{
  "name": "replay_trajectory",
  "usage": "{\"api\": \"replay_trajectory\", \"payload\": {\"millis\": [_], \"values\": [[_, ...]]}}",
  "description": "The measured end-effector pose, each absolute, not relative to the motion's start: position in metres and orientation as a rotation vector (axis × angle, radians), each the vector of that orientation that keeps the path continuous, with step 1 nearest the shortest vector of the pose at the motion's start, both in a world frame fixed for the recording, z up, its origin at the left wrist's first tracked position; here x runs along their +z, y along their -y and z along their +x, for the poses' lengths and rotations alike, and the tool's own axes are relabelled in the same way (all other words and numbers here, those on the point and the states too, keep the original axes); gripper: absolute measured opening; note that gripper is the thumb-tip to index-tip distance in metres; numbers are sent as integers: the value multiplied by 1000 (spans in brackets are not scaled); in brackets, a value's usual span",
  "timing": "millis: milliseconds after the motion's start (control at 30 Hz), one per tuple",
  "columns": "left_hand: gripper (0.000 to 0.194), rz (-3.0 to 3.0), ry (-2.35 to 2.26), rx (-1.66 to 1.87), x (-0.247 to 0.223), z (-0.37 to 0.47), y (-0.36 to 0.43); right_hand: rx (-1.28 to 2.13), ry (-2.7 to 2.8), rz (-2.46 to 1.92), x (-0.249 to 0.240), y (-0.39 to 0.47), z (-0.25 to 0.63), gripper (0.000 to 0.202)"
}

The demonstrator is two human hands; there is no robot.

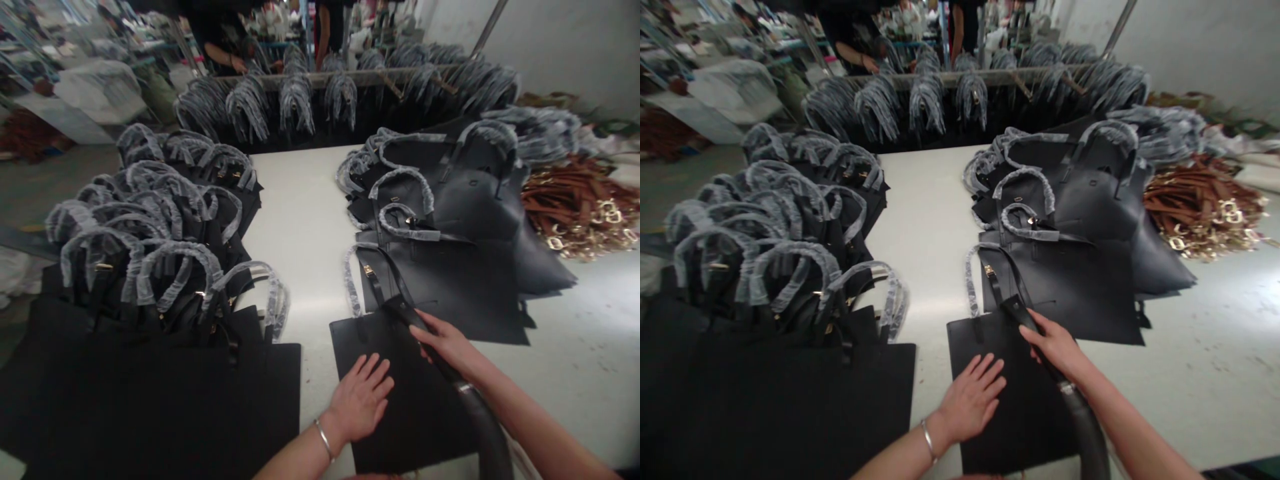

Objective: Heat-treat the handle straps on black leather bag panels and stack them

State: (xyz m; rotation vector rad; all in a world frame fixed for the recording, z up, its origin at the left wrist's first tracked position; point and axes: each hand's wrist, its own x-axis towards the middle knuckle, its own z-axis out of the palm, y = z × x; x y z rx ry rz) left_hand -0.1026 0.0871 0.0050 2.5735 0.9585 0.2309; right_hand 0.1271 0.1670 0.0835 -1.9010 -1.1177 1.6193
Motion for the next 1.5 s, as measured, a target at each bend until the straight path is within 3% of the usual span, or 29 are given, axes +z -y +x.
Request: {"api": "replay_trajectory", "payload": {"millis": [300, 500, 700, 867, 1067, 1300, 1500], "values": [[40, 2560, -948, 263, 5, -104, -88, 1842, 1123, -1934, 91, -141, 133, 74], [41, 2571, -944, 253, 3, -104, -86, 1643, 1176, -1939, 84, -156, 123, 79], [41, 2578, -955, 285, -1, -94, -75, 1892, 1471, -1820, 101, -144, 95, 76], [34, 2498, -935, 312, -7, -86, -70, 1677, 1813, -1695, 81, -153, 48, 64], [39, 2334, -927, 419, -7, -85, -69, 1514, 1728, -1664, 93, -165, 42, 63], [30, 2031, -1187, 673, 1, -78, -173, 1514, 1399, -1906, 119, -120, 117, 70], [48, 2683, -1045, 300, 16, -56, -282, 1320, 964, -1955, 132, -63, 189, 76]]}}
